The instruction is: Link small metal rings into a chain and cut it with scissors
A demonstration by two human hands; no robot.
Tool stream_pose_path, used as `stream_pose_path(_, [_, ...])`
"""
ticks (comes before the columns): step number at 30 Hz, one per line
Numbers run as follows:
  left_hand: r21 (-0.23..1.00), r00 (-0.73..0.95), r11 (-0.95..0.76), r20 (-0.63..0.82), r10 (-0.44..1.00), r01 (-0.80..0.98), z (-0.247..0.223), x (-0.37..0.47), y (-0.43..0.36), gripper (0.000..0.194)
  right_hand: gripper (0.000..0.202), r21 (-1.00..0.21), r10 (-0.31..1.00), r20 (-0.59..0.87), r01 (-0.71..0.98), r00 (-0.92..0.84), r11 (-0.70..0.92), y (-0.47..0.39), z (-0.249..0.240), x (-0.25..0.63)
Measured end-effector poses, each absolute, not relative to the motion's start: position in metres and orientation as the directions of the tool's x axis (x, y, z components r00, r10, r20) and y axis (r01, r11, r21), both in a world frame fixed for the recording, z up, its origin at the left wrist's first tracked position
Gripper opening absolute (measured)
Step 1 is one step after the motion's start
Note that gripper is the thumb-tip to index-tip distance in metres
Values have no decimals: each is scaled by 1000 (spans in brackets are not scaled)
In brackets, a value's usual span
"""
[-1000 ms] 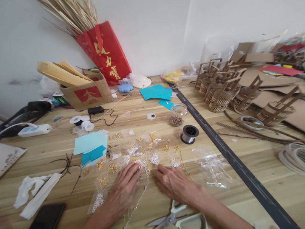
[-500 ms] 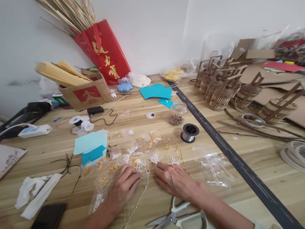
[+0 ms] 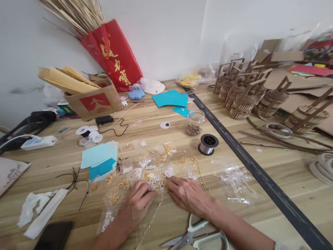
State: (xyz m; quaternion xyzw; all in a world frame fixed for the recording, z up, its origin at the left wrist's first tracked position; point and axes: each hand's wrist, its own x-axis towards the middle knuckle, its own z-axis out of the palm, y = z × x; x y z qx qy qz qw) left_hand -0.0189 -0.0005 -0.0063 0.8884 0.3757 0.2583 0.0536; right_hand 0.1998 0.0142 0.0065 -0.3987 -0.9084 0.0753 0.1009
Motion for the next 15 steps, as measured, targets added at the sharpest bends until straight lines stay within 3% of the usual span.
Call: stream_pose_path(15, [316, 581, -699, 396, 711, 641, -7, -21, -1, 17, 13, -227, 719, 99, 688, -688, 690, 9, 12, 198])
